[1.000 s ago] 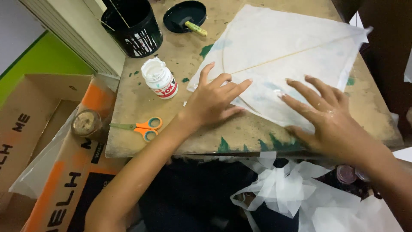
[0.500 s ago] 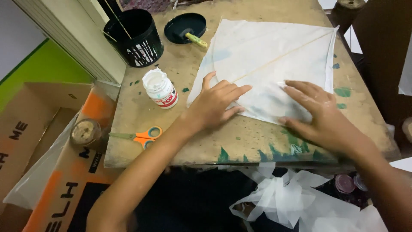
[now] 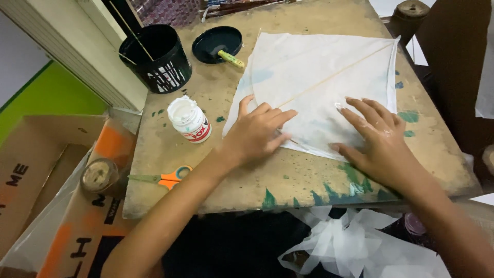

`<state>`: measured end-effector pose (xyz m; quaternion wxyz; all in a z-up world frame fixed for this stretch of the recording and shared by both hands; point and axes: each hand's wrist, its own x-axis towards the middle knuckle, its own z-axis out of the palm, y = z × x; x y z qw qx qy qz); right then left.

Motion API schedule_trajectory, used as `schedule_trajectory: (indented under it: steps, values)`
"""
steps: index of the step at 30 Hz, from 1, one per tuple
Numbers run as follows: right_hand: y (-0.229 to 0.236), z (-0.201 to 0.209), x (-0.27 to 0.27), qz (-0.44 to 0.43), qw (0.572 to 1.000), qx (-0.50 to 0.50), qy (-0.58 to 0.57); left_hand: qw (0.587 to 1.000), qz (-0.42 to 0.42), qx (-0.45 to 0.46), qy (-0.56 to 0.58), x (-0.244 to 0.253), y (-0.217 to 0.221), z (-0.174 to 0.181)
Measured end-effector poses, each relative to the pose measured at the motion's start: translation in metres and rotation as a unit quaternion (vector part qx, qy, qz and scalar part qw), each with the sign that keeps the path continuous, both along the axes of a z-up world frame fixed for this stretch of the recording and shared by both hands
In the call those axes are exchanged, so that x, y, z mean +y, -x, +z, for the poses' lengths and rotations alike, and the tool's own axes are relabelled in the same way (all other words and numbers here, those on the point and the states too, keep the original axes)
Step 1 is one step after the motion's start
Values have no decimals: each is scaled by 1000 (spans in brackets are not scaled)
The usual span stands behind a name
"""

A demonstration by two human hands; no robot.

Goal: Applying glue to the edges of kite paper and folding it over the frame to secure it.

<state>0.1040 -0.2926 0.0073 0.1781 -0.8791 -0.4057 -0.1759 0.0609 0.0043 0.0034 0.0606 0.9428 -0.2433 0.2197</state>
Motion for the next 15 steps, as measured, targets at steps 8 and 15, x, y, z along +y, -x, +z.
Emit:
schedule_trajectory:
  steps: [8,15]
  values:
    - [7,8,-13,0,999,13,-53,987,88,-132,-34,-44,-4,3]
    - [7,9,-14,-9,1000,7,6,986,152,39,-53,-53,-14,10]
